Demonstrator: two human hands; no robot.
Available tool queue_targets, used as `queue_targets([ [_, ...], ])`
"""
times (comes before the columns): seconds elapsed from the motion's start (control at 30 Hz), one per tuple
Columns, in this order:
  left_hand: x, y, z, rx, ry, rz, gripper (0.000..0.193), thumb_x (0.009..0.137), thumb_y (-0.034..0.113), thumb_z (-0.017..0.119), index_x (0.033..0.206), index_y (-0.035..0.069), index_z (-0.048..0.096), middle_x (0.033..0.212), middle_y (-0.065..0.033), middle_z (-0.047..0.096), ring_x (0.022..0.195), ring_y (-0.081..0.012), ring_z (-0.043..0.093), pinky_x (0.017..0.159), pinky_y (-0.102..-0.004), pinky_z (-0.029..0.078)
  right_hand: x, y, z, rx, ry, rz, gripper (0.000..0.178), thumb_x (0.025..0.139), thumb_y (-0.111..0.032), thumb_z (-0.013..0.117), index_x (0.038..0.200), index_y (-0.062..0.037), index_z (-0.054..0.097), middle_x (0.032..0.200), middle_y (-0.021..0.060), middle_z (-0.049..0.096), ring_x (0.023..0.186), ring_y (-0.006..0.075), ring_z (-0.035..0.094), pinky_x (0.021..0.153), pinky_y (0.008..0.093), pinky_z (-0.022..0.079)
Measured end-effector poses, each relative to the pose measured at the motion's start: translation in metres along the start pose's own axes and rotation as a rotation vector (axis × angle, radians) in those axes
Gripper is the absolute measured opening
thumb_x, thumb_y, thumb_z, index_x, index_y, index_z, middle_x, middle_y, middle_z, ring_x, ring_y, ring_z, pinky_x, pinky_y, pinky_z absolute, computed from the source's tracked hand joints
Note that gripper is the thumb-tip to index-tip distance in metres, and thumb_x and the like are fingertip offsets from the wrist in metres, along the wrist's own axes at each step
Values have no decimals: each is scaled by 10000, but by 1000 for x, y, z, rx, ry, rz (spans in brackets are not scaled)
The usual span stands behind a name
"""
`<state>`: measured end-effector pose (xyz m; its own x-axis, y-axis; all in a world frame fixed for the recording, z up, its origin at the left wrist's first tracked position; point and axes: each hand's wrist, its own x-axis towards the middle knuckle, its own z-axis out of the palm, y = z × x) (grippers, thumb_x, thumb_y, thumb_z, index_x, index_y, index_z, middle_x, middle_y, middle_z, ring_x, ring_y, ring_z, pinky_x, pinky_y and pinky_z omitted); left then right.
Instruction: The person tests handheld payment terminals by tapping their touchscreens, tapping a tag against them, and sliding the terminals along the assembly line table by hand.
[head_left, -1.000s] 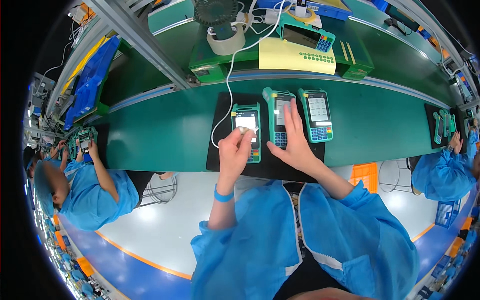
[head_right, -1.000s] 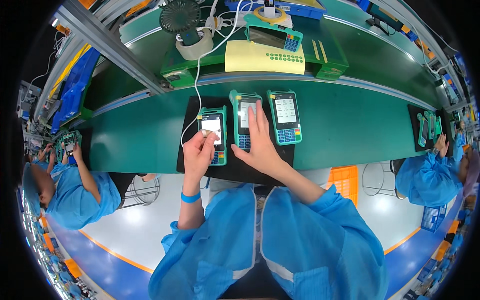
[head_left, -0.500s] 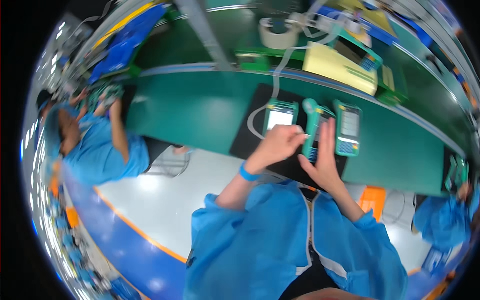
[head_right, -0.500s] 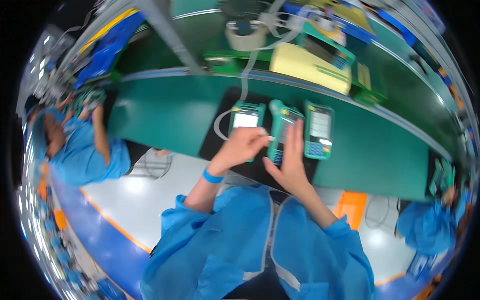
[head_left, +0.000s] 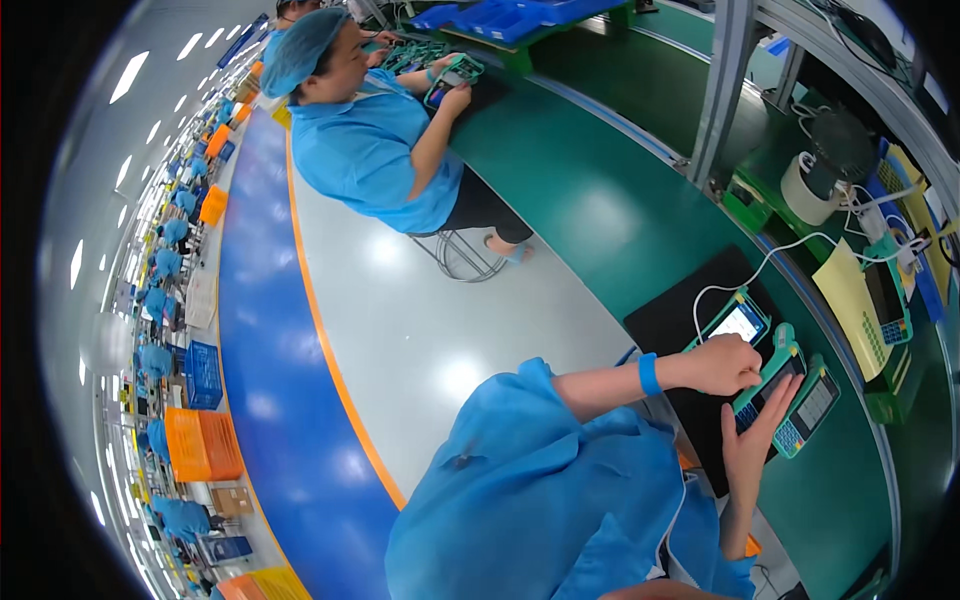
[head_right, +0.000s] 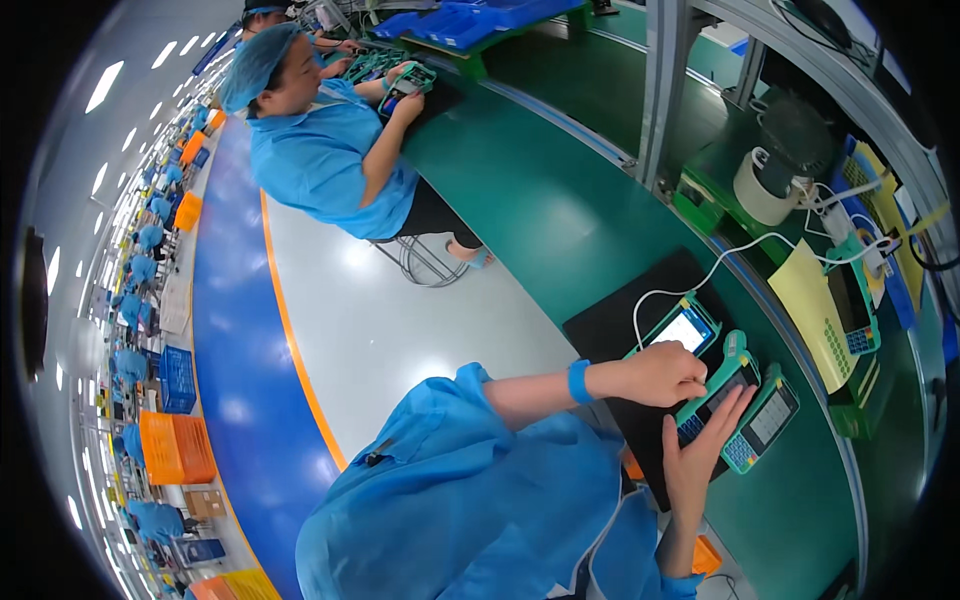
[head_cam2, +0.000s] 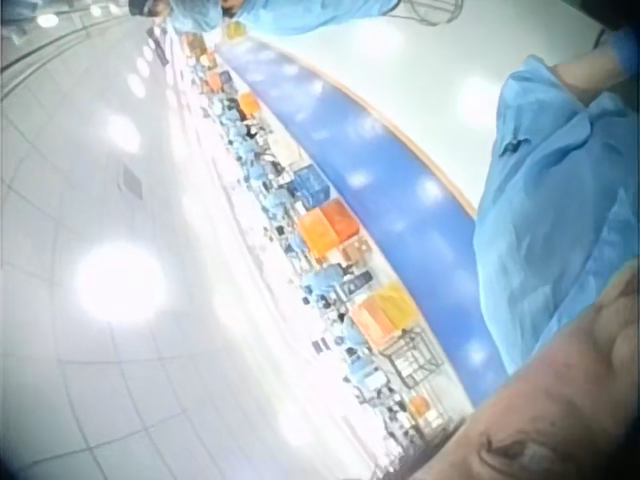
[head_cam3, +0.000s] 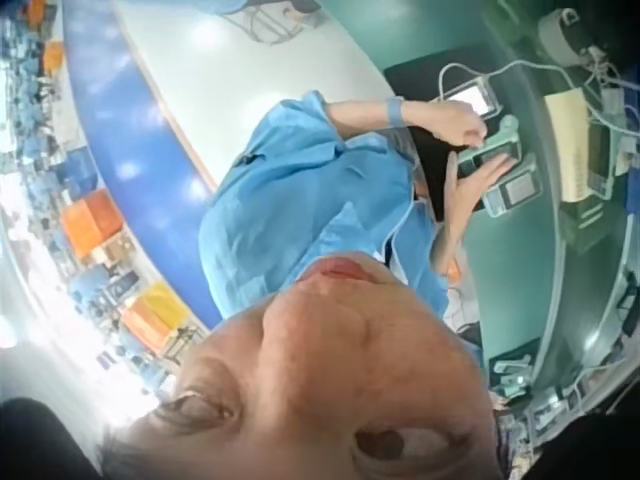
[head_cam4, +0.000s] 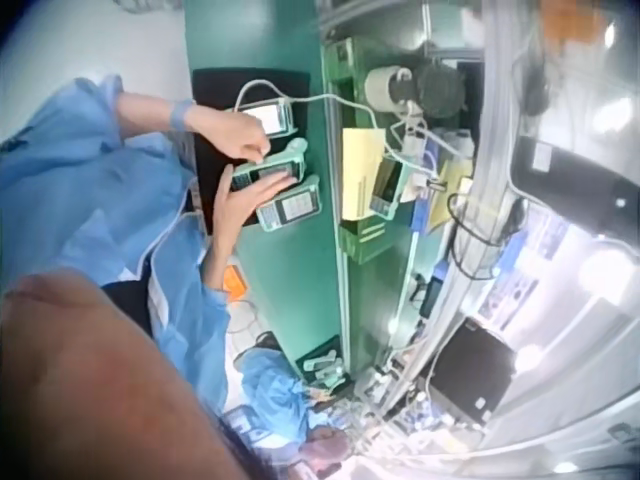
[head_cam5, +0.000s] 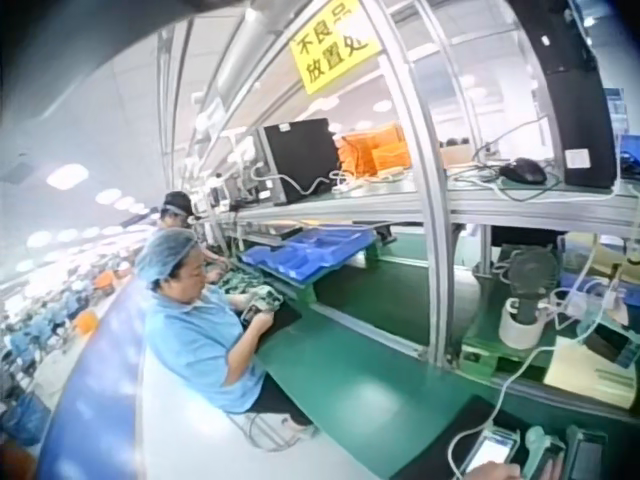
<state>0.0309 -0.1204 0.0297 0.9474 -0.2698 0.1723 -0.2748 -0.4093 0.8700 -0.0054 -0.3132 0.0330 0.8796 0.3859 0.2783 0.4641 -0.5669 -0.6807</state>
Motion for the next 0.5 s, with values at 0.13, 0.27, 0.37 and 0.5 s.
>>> queue_targets([
  [0.13, 0, -2, 5, 25, 43, 54, 225, 906, 264, 701, 825, 57, 674, 728, -166, 671, 724, -395, 667, 659, -497, 493, 14, -5, -39, -44, -61, 0, 766, 897, -114, 718, 1580, -41, 380, 1694, 207, 239, 1561, 412, 240, 1233, 486, 269],
  [0.27, -7, -4, -1, 52, 53, 20, 229, 960, 307, 665, 885, 91, 672, 734, -168, 655, 728, -396, 666, 627, -486, 505, 52, 7, -73, -64, 135, -43, 481, 918, -65, 696, 1389, -38, 598, 1481, 172, 573, 1363, 351, 556, 1117, 413, 439],
  [0.37, -5, 1, -9, 70, 23, 35, 186, 970, 241, 679, 891, 75, 653, 714, -170, 616, 668, -379, 630, 577, -448, 471, 81, 59, -91, -180, 330, -18, 301, 889, -39, 727, 1188, -41, 690, 1236, 157, 691, 1189, 344, 653, 1005, 390, 512],
  [0.5, -7, 1, -13, 83, 60, 95, 163, 972, 176, 688, 884, 48, 641, 596, -135, 565, 536, -311, 583, 511, -376, 426, 112, 92, -101, -257, 416, -63, 224, 888, -33, 714, 1110, -39, 688, 1146, 145, 675, 1105, 367, 647, 934, 427, 527],
])
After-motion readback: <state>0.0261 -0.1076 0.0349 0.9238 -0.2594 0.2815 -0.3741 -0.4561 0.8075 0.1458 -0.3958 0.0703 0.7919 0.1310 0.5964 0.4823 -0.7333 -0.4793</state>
